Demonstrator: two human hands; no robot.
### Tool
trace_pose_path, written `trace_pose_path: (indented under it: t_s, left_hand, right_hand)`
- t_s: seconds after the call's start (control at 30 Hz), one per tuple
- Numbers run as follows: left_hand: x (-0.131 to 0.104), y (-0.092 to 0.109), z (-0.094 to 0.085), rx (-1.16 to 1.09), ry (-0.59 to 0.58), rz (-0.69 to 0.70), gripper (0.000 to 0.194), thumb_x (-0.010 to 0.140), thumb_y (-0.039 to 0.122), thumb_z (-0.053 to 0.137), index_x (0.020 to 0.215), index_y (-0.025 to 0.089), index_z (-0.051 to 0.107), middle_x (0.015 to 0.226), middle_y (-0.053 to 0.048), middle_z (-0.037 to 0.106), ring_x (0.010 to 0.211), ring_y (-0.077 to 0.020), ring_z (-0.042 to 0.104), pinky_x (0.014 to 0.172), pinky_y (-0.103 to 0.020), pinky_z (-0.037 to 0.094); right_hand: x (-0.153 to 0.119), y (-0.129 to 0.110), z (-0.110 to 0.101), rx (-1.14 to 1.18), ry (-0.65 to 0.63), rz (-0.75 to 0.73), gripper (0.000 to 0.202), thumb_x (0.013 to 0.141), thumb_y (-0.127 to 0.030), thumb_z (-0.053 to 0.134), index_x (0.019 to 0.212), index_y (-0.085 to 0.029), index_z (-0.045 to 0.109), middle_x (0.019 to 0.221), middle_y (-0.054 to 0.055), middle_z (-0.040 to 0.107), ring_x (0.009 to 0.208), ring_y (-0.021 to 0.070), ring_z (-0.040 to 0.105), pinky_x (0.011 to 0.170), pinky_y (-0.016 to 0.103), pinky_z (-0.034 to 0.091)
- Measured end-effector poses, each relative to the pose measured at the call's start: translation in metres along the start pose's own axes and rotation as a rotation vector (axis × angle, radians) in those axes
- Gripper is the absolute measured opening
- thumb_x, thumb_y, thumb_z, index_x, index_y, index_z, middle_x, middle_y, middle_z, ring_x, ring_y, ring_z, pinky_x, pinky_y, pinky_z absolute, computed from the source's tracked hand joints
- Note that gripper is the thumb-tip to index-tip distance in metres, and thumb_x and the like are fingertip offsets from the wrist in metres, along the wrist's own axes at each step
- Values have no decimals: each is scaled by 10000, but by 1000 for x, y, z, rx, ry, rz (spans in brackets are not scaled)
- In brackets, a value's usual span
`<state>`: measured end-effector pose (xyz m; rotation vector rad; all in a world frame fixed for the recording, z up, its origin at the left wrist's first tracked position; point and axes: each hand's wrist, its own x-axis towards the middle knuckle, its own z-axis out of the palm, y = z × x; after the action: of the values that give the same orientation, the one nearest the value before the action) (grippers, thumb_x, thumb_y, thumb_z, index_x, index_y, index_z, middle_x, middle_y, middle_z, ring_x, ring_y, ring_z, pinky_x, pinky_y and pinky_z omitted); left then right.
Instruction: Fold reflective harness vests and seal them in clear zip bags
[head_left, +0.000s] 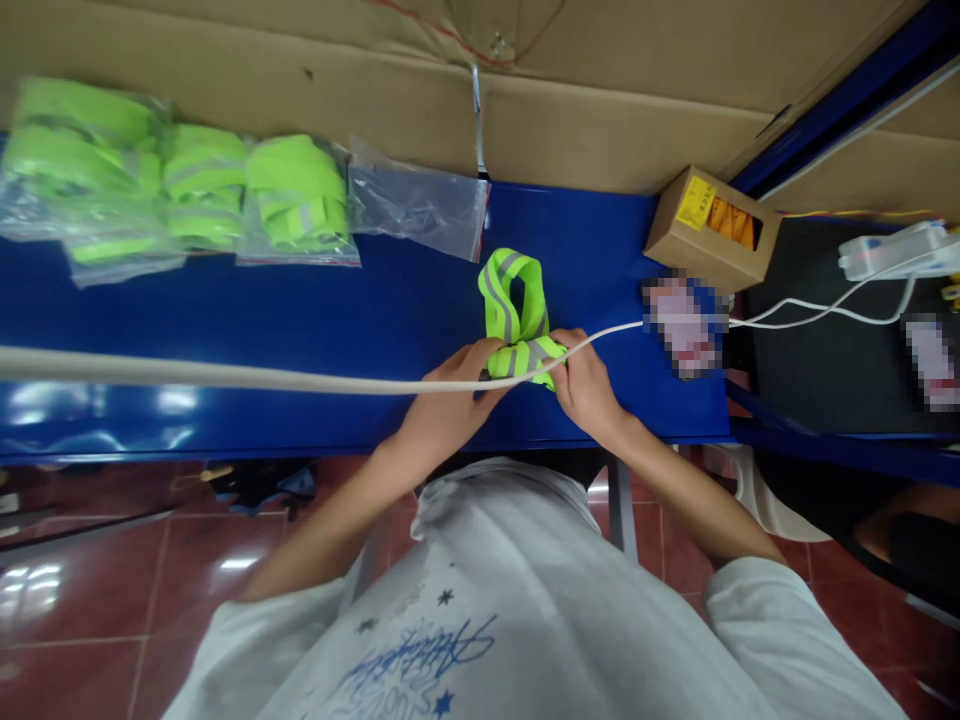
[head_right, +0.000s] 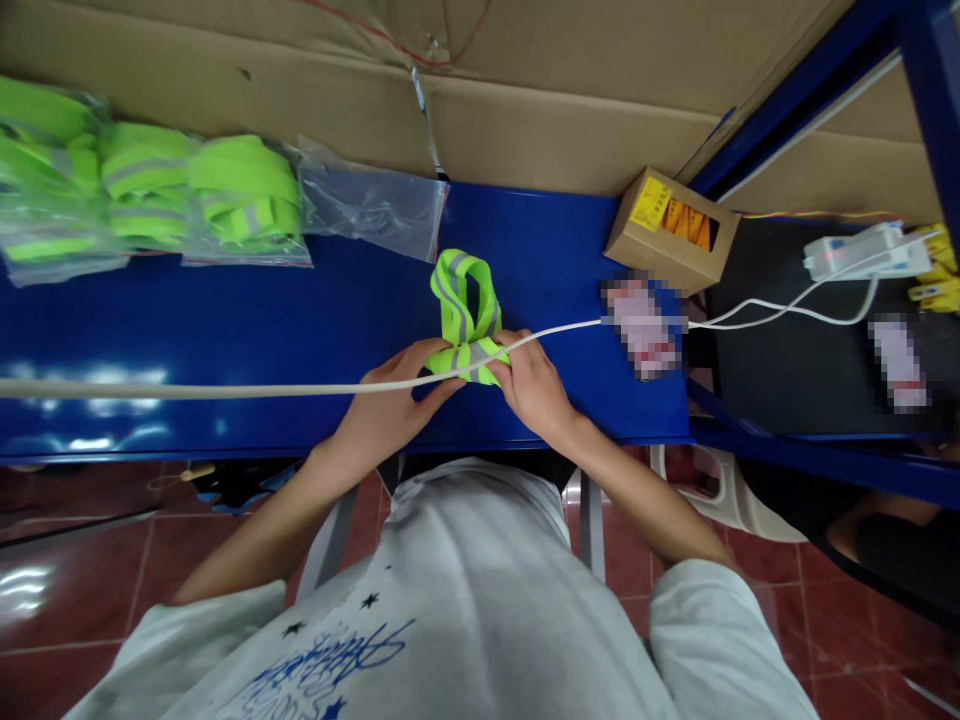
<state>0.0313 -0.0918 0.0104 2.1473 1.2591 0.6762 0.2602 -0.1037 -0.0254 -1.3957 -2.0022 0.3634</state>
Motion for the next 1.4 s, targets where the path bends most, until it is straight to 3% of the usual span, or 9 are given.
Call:
trace_pose_path:
  t_s: [0.23, 0.37, 0.6, 0.7, 0.8, 0.97, 1.1, 1.27, 1.4]
  left_hand:
    - [11, -8, -6, -58, -149, -167, 337, 1015, 394, 646, 1263, 166, 637, 1005, -67, 768, 820, -225, 747, 728, -307, 555]
    - [11, -12, 1, -75, -115, -140, 335, 1023, 337, 632, 1311, 166, 624, 1154, -107, 711, 947, -234, 726, 810, -330, 583]
    - [7, -12, 7, -130, -10, -98, 338, 1030, 227, 610, 1354, 179, 525, 1278, -121, 624, 1116, -236, 660, 935, -384, 596]
    - [8, -12, 8, -159, 4, -92, 275, 1031, 239, 619, 1290, 191, 540, 1246, -104, 638, 1062, -218, 665, 881, -351, 600]
    - [8, -13, 9, -156, 9, -102, 280, 1036, 271, 619, 1301, 204, 555, 1212, -97, 640, 984, -200, 670, 833, -336, 604]
    - [5, -8, 12, -97, 35, -70, 312, 1055, 272, 578, 1364, 232, 576, 1265, -106, 618, 1055, -219, 677, 885, -359, 604]
    - [4, -4, 15, 89, 47, -22, 295, 1079, 306, 531, 1350, 279, 644, 1458, -124, 516, 861, -145, 650, 838, -354, 593]
    - [4, -8, 11, 278, 52, 119, 367, 1052, 348, 585, 1405, 264, 637, 1355, -152, 623, 1218, -336, 626, 999, -510, 555]
    - [1, -13, 4, 283, -63, 226, 780, 922, 523, 762, 1554, 170, 473, 1420, -219, 591, 1317, -388, 593, 1078, -560, 544]
  right_hand:
    - [10, -10, 11, -91, -16, 202, 485, 1137, -522, 258, 1282, -179, 570, 1130, 132, 739, 918, 237, 734, 744, 325, 549]
    - [16, -21, 12, -193, -62, 330, 521, 1135, -538, 219, 1288, -183, 568, 1080, 113, 751, 756, 233, 719, 639, 322, 506]
    - [7, -42, 6, -27, 206, 384, 295, 1097, -418, 465, 1284, -200, 536, 1272, 176, 590, 1232, 285, 613, 871, 396, 588]
    - [-5, -50, 1, 57, 283, 334, 107, 1079, -294, 516, 1110, -223, 590, 1125, 127, 608, 1125, 241, 629, 820, 359, 599]
    - [-16, -52, -7, 94, 192, 238, 93, 1064, -209, 547, 1085, -231, 635, 1029, 81, 669, 985, 207, 675, 835, 350, 607]
    - [-26, -39, -25, 36, 11, 65, 313, 1053, -184, 575, 1341, -276, 655, 1212, 89, 693, 1156, 229, 690, 1019, 401, 595]
    - [-29, -20, -34, -71, -106, -67, 496, 1034, -191, 623, 1511, -320, 581, 1270, 98, 655, 1173, 230, 669, 999, 385, 599]
    - [-22, 0, -31, -298, -94, -230, 536, 1011, -161, 658, 1514, -333, 590, 1223, 74, 740, 1194, 253, 673, 1041, 449, 536]
    - [-16, 6, -31, -248, -200, -310, 471, 1042, -130, 574, 1486, -276, 626, 1359, 84, 729, 1337, 240, 642, 1111, 417, 545]
